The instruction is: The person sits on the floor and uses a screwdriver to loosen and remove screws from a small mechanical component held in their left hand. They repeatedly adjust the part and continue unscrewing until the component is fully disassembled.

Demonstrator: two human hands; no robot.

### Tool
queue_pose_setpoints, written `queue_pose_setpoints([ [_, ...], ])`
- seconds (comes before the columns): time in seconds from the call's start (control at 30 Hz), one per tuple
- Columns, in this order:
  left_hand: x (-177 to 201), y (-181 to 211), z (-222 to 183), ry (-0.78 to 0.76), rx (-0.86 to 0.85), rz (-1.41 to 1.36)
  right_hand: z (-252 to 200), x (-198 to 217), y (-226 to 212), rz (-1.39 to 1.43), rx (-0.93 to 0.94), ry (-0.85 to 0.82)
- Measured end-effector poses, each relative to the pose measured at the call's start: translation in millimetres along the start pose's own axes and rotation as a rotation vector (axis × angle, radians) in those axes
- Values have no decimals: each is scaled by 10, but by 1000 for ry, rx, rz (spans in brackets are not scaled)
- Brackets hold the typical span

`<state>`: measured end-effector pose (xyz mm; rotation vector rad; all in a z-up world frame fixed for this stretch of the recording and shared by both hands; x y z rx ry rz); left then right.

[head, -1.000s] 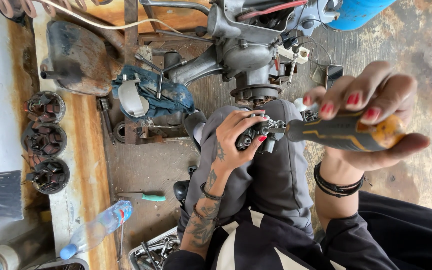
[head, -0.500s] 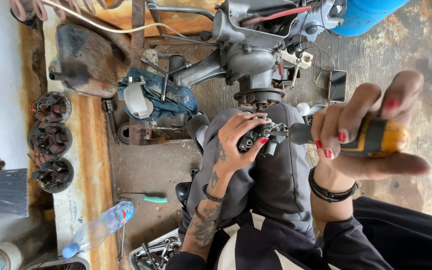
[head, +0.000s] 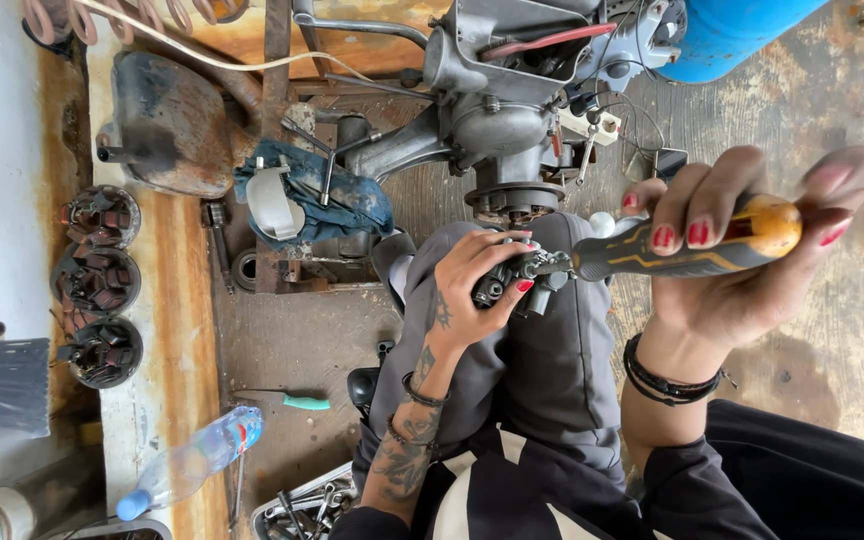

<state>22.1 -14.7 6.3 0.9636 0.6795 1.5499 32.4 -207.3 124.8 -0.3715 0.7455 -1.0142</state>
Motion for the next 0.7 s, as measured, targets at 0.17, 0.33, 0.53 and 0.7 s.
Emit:
queue_pose_setpoints([
  [0.17, 10, 1, 2, -12, 11, -12, 147, -242, -69, -112, 40, -11],
  [0.33, 5, 8, 2, -5, 7, -11, 54, -166, 29, -191, 98, 21],
  [0.53, 5, 3, 6, -2, 9, -13, -19, 29, 33, -240, 85, 87],
  [0.7, -7, 3, 4, 6, 9, -15, -10, -118, -8, -213, 109, -7],
])
Point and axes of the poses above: each hand's wrist, its own z-axis towards the middle knuckle, its own x-axis out of the back of the hand, y = z × x, the point moved 2 cm from there along z, towards the middle knuckle, and after that the axes turned 9 degrees about x, right-handed, at the moved point
